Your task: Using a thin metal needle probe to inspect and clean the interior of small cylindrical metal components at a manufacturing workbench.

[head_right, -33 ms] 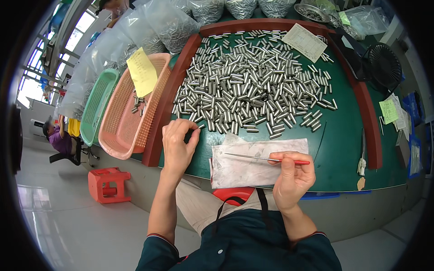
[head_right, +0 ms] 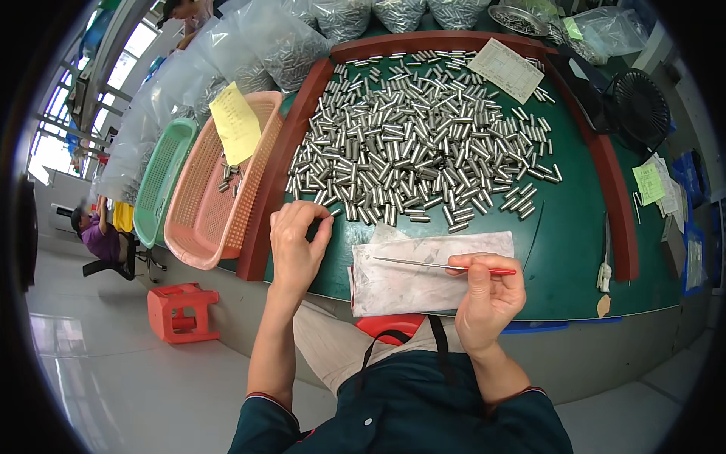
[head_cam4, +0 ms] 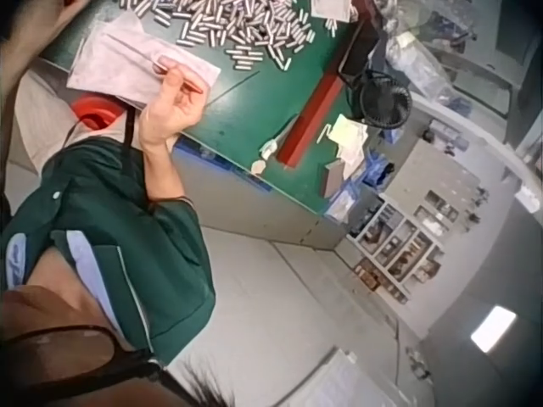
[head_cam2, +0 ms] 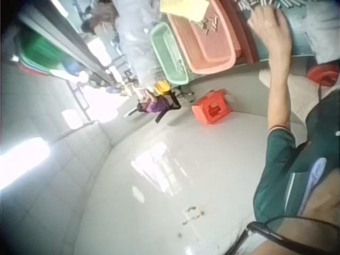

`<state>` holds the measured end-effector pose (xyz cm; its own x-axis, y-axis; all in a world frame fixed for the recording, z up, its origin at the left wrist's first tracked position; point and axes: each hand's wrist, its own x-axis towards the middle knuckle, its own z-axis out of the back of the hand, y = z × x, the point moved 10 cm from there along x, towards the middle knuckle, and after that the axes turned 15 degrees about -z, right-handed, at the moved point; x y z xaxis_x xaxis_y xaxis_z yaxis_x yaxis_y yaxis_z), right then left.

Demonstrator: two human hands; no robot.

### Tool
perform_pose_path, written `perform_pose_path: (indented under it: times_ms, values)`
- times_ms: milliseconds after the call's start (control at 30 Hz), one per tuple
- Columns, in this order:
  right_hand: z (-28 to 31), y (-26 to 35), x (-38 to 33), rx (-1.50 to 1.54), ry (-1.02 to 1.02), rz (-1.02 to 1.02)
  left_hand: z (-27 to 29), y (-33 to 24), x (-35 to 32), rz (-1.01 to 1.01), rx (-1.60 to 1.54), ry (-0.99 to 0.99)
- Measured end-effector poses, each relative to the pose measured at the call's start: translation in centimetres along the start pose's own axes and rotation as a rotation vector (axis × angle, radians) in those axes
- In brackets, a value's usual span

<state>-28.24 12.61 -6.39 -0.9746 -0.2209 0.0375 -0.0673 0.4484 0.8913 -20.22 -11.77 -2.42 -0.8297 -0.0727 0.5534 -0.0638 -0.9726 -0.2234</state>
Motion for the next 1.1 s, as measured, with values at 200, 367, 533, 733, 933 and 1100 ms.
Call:
perform_pose_path:
  times_ms: [200,367,533,733,933,1100]
  values:
    - [-0.5,0.1,0.1,0.029,0.028,-0.013,0.7,-0.8,1.2,-0.016,0.053,-0.056]
    - [-0.7,0.3,0.0,-0.027,-0.014,-0.033,-0.1,-1.2,1.1,0.022,-0.061,-0.01]
    - [-0.5,0.2,0.1,0.019,0.045,-0.009,-1.1,-0.6,1.1,0.085,-0.053,0.023]
    - [-0.5,0.2,0.1,0.012,0.035,-0.007,-1.1,-0.2,0.4,0.108,0.002,0.062]
    - [-0.5,0.1,0.1,0.003,0.032,-0.018,-0.9,-0.3,0.3,0.093,0.009,0.041]
    - [-0.3,0.2,-0.2,-0.003,0.047,-0.019,2.3,-0.6,-2.4,0.287,-0.429,-0.132]
